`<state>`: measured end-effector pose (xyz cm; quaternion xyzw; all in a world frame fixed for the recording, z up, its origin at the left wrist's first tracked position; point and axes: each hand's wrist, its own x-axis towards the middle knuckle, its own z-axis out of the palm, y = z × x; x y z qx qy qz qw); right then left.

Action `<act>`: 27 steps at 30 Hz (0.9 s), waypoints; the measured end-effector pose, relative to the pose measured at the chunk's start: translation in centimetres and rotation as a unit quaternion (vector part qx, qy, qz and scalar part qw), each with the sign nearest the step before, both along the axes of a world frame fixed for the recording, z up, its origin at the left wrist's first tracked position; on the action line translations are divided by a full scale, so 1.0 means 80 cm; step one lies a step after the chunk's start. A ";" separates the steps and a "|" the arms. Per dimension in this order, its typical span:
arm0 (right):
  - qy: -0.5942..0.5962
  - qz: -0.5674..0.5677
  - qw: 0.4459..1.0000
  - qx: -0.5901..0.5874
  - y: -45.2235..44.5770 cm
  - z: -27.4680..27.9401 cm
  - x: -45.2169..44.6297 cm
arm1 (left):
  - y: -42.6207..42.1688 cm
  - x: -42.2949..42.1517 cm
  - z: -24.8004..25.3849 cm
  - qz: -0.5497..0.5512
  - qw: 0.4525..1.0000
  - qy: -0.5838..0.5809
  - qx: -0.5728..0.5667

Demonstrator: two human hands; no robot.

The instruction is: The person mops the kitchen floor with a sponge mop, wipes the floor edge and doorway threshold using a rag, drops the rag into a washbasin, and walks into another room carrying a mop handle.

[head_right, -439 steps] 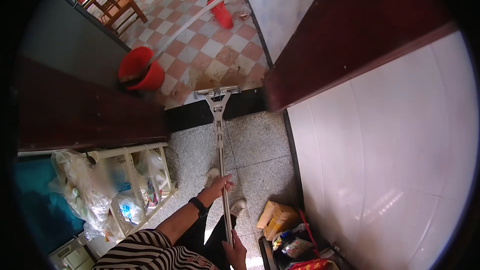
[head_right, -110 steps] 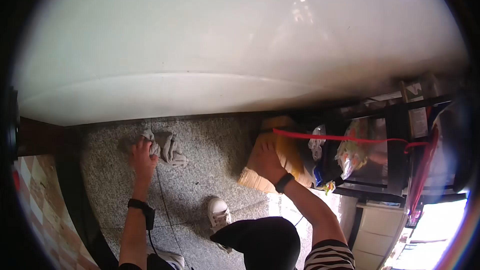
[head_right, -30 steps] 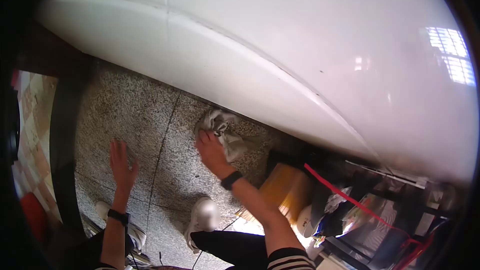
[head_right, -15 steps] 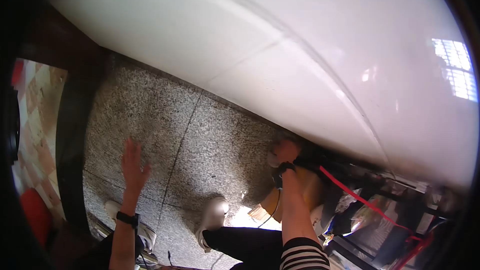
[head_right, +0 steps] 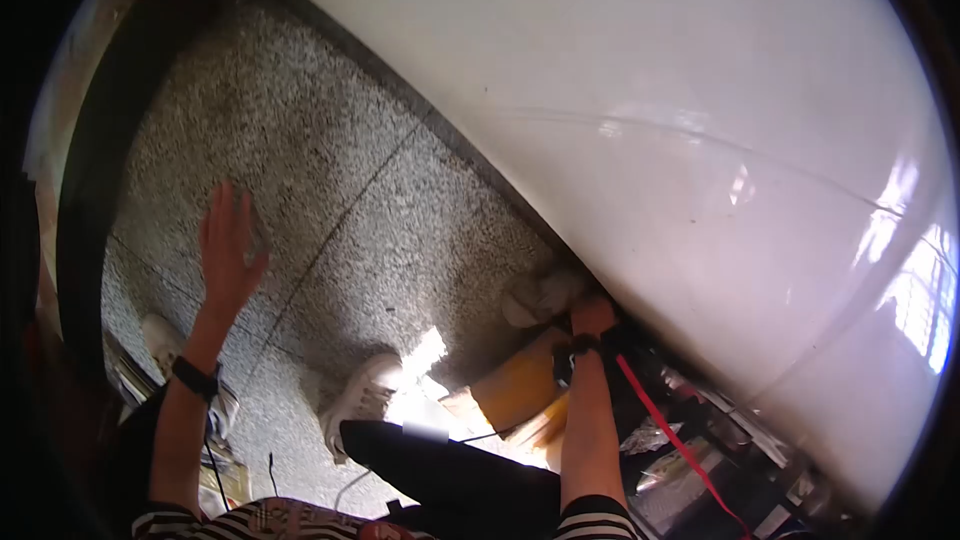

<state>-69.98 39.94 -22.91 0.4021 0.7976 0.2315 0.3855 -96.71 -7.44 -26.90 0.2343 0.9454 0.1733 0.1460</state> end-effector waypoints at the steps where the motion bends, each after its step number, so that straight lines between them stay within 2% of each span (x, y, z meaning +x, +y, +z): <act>1: -0.010 0.001 1.000 -0.002 0.028 -0.004 0.033 | 0.002 0.000 0.000 0.010 1.000 -0.005 0.001; 3: -0.107 0.102 0.988 -0.050 0.096 -0.054 0.091 | -0.005 -0.001 -0.004 -0.001 0.999 -0.003 0.043; 5: -0.071 0.087 0.992 -0.064 0.104 -0.075 0.107 | -0.005 -0.002 -0.001 -0.004 0.999 -0.001 0.041; 7: -0.024 0.211 0.975 -0.070 0.140 -0.113 0.157 | -0.002 -0.003 0.000 0.002 1.000 -0.009 0.019; 8: -0.032 0.218 0.973 -0.070 0.127 -0.105 0.138 | 0.001 -0.001 -0.001 0.003 1.000 -0.012 0.000; 10: -0.042 0.155 0.987 -0.024 0.055 -0.098 0.069 | 0.005 0.002 -0.009 0.006 1.000 -0.005 0.025; 14: -0.023 0.145 0.988 -0.040 0.044 -0.109 0.064 | 0.006 -0.002 -0.008 -0.006 0.999 -0.006 0.036; 16: 0.143 0.106 0.980 -0.092 0.036 -0.096 0.057 | 0.008 -0.005 -0.002 -0.012 0.999 -0.015 0.029; 17: 0.146 0.102 0.980 -0.087 0.028 -0.093 0.048 | 0.010 -0.006 0.000 -0.012 0.999 -0.026 0.022; 19: 0.208 0.294 0.932 -0.036 0.000 -0.099 0.023 | 0.012 -0.005 0.000 -0.015 1.000 -0.020 0.018; 20: 0.208 0.292 0.933 -0.032 -0.023 -0.094 -0.003 | 0.014 -0.003 -0.001 -0.012 1.000 -0.017 0.011; 21: 0.126 0.169 0.977 -0.043 -0.054 -0.083 -0.040 | 0.015 -0.001 -0.002 -0.013 1.000 -0.016 0.013; 22: 0.043 0.041 0.997 -0.055 -0.080 -0.070 -0.068 | 0.015 -0.001 -0.003 -0.011 1.000 -0.011 0.017; 23: 0.047 0.038 0.997 -0.055 -0.100 -0.053 -0.086 | 0.014 -0.001 -0.004 -0.011 1.000 -0.005 0.020; 25: 0.287 -0.053 0.947 -0.135 -0.129 -0.032 -0.114 | 0.018 -0.003 0.002 -0.012 1.000 -0.009 0.011; 27: 0.490 0.014 0.842 -0.225 -0.108 -0.050 -0.082 | 0.016 -0.003 0.003 -0.024 1.000 -0.003 0.012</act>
